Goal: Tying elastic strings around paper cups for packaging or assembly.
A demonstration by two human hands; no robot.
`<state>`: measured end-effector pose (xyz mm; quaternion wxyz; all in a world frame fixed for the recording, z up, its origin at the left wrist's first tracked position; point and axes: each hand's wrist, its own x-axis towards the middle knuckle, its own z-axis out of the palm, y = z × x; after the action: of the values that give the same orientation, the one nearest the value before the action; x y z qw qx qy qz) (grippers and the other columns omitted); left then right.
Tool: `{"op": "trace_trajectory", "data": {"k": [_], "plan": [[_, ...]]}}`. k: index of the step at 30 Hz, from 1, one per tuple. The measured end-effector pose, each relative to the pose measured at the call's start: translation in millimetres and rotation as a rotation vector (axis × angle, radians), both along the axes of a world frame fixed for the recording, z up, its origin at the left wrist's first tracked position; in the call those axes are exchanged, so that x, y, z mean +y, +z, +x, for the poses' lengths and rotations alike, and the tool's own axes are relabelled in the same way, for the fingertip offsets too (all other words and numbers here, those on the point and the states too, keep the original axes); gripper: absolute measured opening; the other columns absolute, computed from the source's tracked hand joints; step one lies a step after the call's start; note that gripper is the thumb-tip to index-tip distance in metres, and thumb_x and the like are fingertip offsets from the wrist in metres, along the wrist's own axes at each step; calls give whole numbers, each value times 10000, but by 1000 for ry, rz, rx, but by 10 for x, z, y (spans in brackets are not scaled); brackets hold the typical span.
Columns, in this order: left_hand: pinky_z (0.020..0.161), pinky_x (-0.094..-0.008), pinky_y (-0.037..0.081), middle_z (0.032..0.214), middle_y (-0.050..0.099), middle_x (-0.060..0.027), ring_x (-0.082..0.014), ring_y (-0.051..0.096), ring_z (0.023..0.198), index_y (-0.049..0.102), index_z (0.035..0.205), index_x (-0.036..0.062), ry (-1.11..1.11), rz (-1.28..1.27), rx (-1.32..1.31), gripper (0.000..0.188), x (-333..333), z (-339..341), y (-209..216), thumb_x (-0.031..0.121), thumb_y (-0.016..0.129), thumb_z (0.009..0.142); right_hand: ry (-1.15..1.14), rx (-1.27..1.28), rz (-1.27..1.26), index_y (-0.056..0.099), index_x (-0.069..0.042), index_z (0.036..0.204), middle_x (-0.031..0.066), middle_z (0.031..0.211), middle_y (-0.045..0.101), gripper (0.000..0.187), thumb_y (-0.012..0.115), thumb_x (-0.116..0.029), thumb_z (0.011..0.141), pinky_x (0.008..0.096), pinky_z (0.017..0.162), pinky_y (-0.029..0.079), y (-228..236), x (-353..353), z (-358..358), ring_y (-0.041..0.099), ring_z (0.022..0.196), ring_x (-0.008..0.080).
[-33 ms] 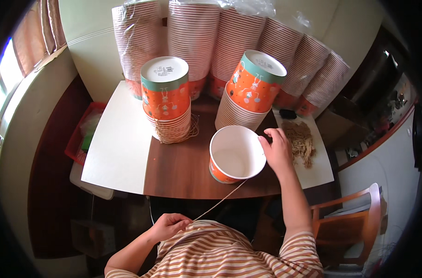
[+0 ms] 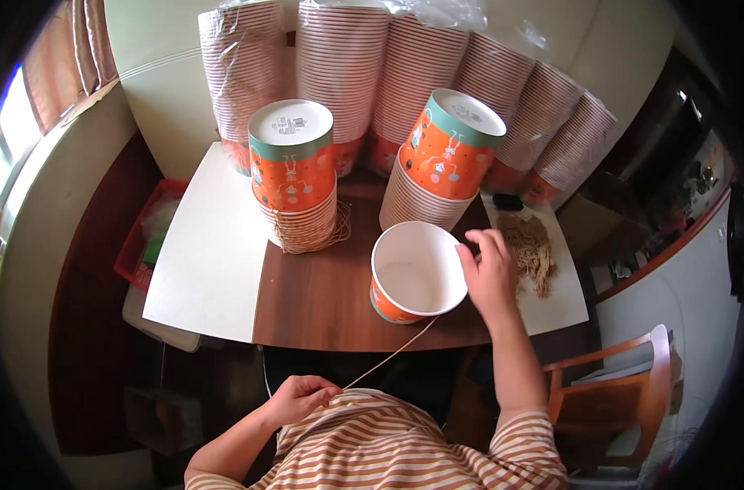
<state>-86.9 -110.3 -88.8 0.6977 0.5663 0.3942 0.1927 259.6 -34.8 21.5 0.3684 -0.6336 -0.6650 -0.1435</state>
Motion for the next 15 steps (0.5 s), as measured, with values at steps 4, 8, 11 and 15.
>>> {"op": "trace_trajectory", "data": {"k": [4,8,11,15], "plan": [[642,-208,470,775,644,5,-43,554,709,681,986,7,-55,-82,-64,250,90,124,153,230,575,946,620,116,-1,603,-9,1009,151,955,612,278,706,-93,764,381,780,489,123,-627,-824,605,845,290],[602,-204,436,729,605,4,-64,530,652,661,939,-1,-56,-290,-266,367,283,261,486,330,506,975,820,460,-570,385,20,1312,201,1012,601,679,743,-197,777,382,741,516,-115,-814,-1369,624,904,328],[712,-283,474,937,626,-106,-164,575,807,615,1011,-39,-86,-417,-519,493,503,326,590,393,378,1003,771,718,-813,451,6,1226,156,799,644,548,732,-167,788,359,633,515,-322,-768,-1353,654,689,276],[792,-304,483,1027,635,-133,-176,593,832,594,1090,-58,-106,-599,-473,536,601,226,553,414,354,1003,634,460,-590,627,-6,972,142,805,670,225,705,-130,801,344,608,519,-227,-716,-1223,666,706,268]]}}
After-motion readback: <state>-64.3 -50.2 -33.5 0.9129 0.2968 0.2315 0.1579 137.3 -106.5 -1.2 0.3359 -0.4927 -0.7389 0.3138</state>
